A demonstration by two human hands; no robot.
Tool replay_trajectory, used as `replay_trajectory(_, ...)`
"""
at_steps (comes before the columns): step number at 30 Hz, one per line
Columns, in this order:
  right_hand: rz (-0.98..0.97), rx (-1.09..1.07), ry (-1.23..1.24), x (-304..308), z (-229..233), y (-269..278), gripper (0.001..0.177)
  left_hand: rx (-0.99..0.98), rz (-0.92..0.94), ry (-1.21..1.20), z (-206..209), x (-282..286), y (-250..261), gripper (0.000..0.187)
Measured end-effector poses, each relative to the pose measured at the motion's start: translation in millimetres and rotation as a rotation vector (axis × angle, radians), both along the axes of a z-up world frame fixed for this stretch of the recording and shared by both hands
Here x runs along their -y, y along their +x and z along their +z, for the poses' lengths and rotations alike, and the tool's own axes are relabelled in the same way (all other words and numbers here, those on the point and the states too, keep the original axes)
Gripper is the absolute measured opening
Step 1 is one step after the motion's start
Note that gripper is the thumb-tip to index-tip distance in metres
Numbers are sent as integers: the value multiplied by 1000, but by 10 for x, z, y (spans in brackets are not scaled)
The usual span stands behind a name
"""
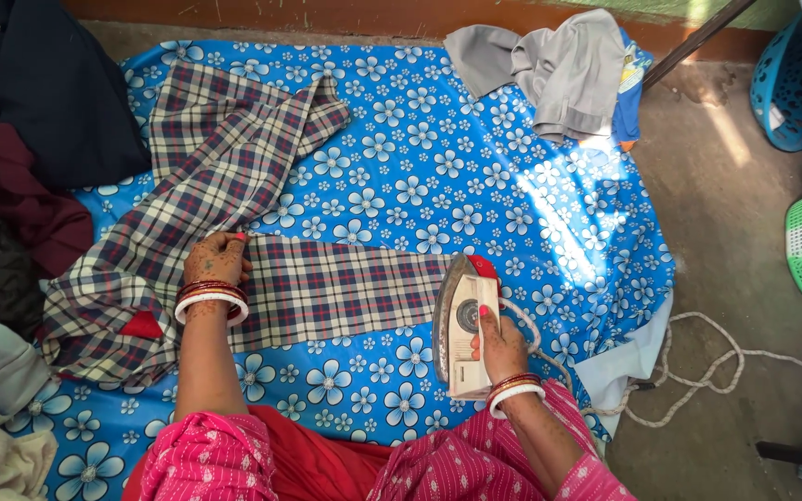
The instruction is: The person irons a plaid shirt laid out on a blue floral sheet on the floor. They use a white electric iron to smooth the fabric, repeatedly moving it back and forth over the shirt's body and sleeves. The person adjusts the shirt's position and folds sections as they work.
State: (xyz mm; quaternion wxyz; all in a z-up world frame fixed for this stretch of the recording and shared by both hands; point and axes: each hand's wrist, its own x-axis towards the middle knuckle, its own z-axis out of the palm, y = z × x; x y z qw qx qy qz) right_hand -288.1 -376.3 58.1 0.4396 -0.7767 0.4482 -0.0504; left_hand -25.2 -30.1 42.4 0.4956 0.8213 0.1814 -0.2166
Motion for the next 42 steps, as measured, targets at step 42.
replay_trajectory(42,-96,153,109,140,-337,75,55,-12,7,-19,37,11,6,23)
